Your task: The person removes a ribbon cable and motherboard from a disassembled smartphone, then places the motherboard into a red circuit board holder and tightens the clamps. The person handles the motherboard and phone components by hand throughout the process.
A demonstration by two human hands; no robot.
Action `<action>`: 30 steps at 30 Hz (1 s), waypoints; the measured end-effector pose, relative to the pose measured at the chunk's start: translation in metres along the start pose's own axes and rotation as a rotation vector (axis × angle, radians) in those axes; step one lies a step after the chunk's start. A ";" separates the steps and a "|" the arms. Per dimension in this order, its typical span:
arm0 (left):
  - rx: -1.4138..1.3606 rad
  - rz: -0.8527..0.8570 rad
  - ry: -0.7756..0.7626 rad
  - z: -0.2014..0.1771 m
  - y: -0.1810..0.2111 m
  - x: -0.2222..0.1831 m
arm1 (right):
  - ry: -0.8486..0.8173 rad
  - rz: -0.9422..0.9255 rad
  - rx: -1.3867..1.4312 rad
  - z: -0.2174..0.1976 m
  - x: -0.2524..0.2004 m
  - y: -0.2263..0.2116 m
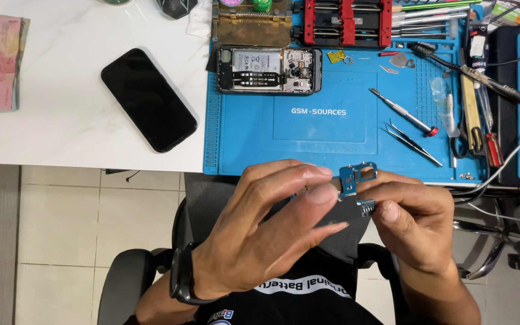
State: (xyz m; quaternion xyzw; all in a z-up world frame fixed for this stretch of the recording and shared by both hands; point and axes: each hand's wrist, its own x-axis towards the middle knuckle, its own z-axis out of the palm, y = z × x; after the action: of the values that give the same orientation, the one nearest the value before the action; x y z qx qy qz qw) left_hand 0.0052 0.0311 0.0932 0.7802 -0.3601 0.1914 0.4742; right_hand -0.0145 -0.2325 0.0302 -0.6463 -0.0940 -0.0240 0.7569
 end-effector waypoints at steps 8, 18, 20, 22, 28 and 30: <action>0.024 0.007 -0.003 0.002 -0.002 -0.014 | -0.069 -0.021 0.099 0.005 0.003 -0.005; -0.130 -0.017 0.132 0.023 -0.015 -0.023 | -0.019 0.029 0.137 0.003 0.002 0.002; -0.142 -0.015 0.151 0.027 -0.023 -0.020 | -0.009 0.027 0.145 0.004 0.006 0.006; -0.155 -0.013 0.171 0.030 -0.030 -0.018 | 0.002 0.024 0.152 0.005 0.011 0.008; -0.114 0.000 0.198 0.037 -0.048 -0.015 | 0.013 -0.027 0.056 0.015 0.030 0.012; -0.054 -0.021 0.211 0.040 -0.052 -0.016 | 0.005 -0.037 0.018 0.017 0.034 0.015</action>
State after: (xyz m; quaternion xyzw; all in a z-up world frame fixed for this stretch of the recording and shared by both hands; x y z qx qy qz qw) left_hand 0.0314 0.0174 0.0327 0.7465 -0.3052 0.2577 0.5322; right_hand 0.0195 -0.2106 0.0244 -0.6374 -0.1045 -0.0388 0.7625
